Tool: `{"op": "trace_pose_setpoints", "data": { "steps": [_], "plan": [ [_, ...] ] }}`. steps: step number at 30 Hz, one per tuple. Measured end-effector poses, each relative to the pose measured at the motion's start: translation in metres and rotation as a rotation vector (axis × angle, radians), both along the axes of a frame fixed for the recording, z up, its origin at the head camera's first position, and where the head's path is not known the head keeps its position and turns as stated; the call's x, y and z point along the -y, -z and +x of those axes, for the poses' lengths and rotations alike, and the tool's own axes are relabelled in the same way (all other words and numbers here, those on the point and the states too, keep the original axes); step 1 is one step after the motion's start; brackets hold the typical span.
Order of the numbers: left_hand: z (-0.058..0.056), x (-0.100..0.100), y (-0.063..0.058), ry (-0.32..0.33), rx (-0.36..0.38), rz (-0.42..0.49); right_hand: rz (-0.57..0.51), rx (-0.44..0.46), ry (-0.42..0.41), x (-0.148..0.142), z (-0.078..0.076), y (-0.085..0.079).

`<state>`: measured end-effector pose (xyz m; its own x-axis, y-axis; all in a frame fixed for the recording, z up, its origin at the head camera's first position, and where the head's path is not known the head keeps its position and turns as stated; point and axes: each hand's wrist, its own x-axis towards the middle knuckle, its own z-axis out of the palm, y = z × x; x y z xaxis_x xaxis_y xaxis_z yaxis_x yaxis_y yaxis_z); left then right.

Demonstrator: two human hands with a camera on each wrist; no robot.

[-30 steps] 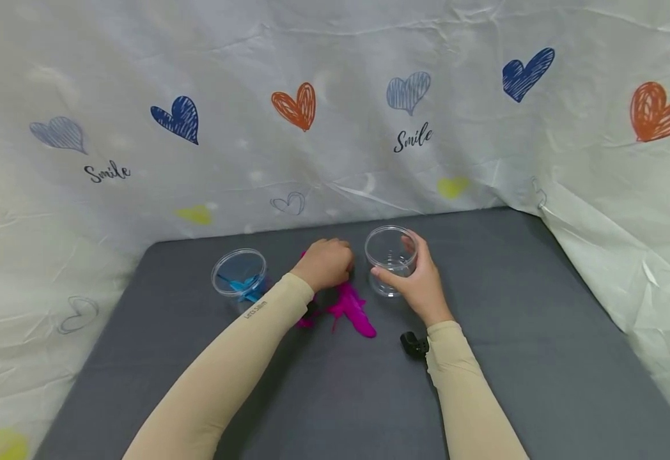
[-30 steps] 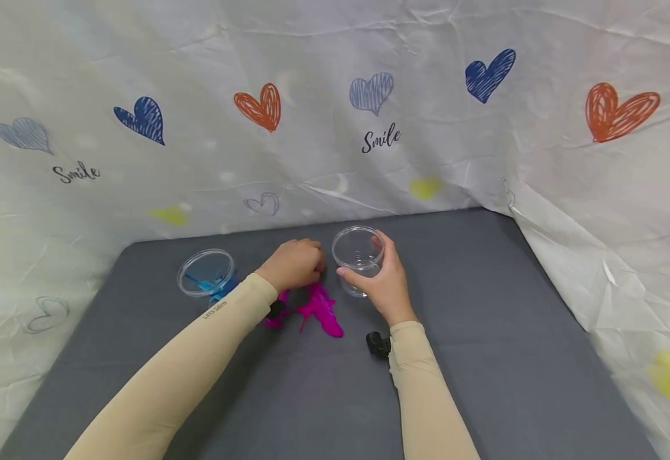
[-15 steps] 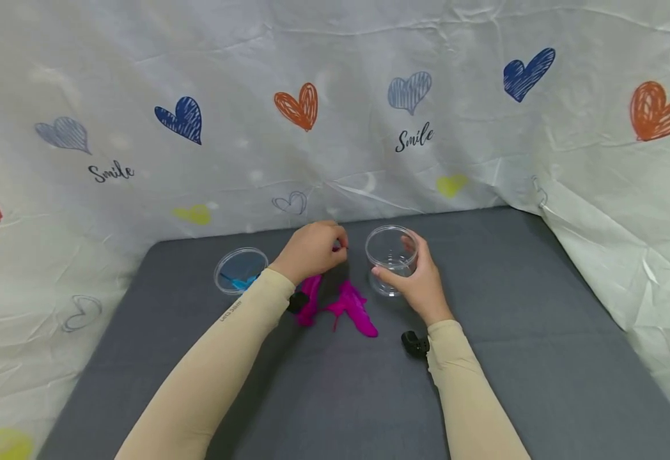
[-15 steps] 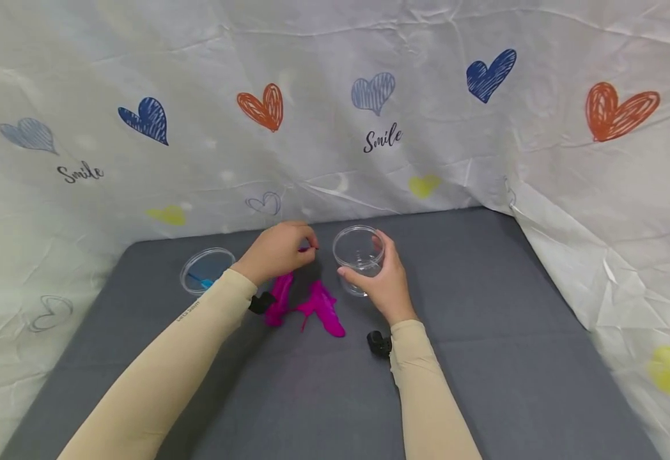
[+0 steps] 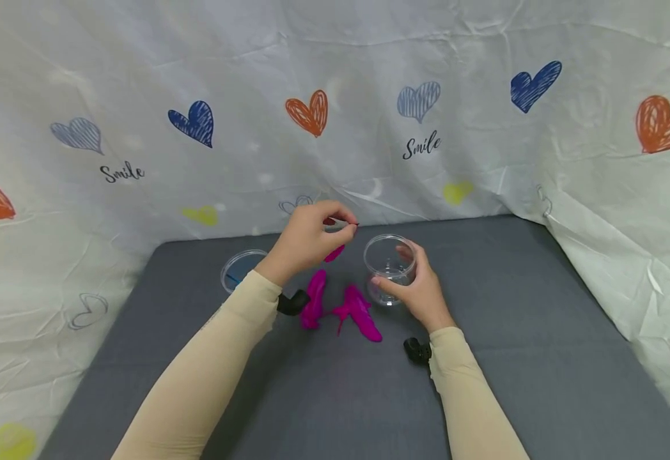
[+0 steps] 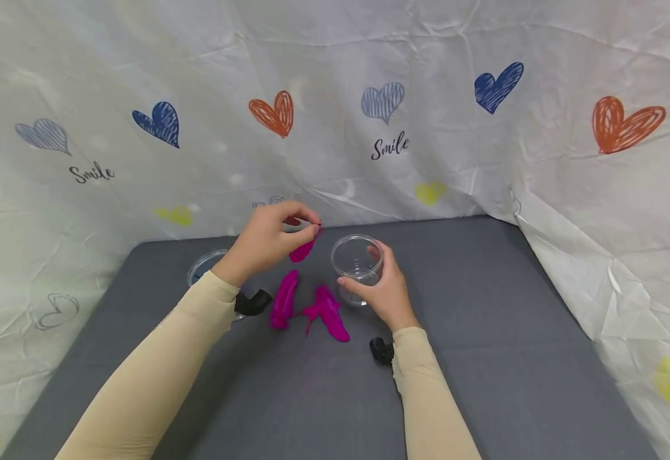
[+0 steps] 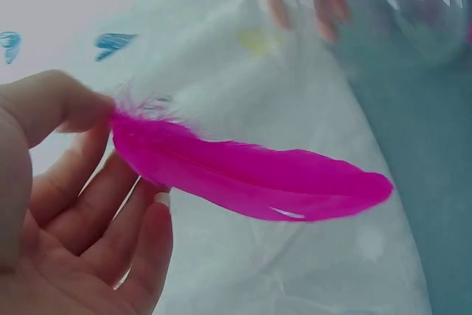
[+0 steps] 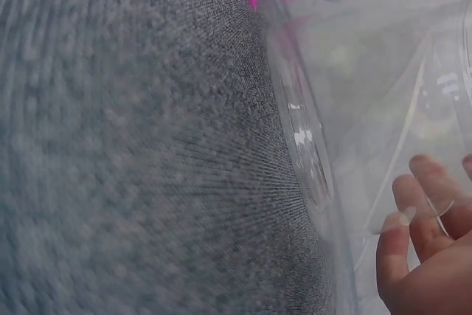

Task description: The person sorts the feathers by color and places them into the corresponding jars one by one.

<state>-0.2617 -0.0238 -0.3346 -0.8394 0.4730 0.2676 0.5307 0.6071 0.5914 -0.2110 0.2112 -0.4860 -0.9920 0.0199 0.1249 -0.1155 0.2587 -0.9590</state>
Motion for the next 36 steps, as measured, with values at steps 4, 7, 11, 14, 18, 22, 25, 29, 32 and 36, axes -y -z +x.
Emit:
{"op": "trace_pose_setpoints", "data": {
  "steps": [4, 7, 11, 14, 18, 22, 25, 29, 32, 36],
  "plan": [
    [0.006, -0.006, -0.008, -0.020, 0.052, 0.133, 0.002, 0.004, -0.025, 0.000, 0.001, 0.003],
    [0.009, -0.012, -0.014, -0.025, 0.088, 0.240, 0.006, -0.004, -0.043, -0.001, 0.000, 0.003],
    [0.010, -0.021, -0.013, -0.022, 0.120, 0.385, 0.018, -0.007, -0.055, -0.002, -0.001, 0.005],
    [0.007, -0.029, -0.005, -0.027, 0.147, 0.475, 0.018, -0.002, -0.056, -0.002, 0.000, 0.007],
    [0.003, -0.038, 0.019, -0.042, 0.196, 0.547, -0.001, -0.004, -0.064, 0.000, 0.000, 0.007],
    [0.002, -0.041, 0.042, -0.059, 0.231, 0.568, -0.008, -0.003, -0.067, 0.002, 0.000, 0.007],
    [0.002, -0.041, 0.055, -0.073, 0.244, 0.561, -0.002, -0.004, -0.064, 0.003, 0.000, 0.006],
    [0.004, -0.041, 0.066, -0.098, 0.257, 0.539, 0.010, -0.003, -0.069, 0.003, 0.000, 0.005],
    [0.006, -0.041, 0.070, -0.117, 0.248, 0.499, 0.016, -0.002, -0.076, 0.003, -0.001, 0.006],
    [0.006, -0.044, 0.072, -0.123, 0.244, 0.435, 0.010, -0.013, -0.076, 0.001, -0.002, 0.004]
  ]
}}
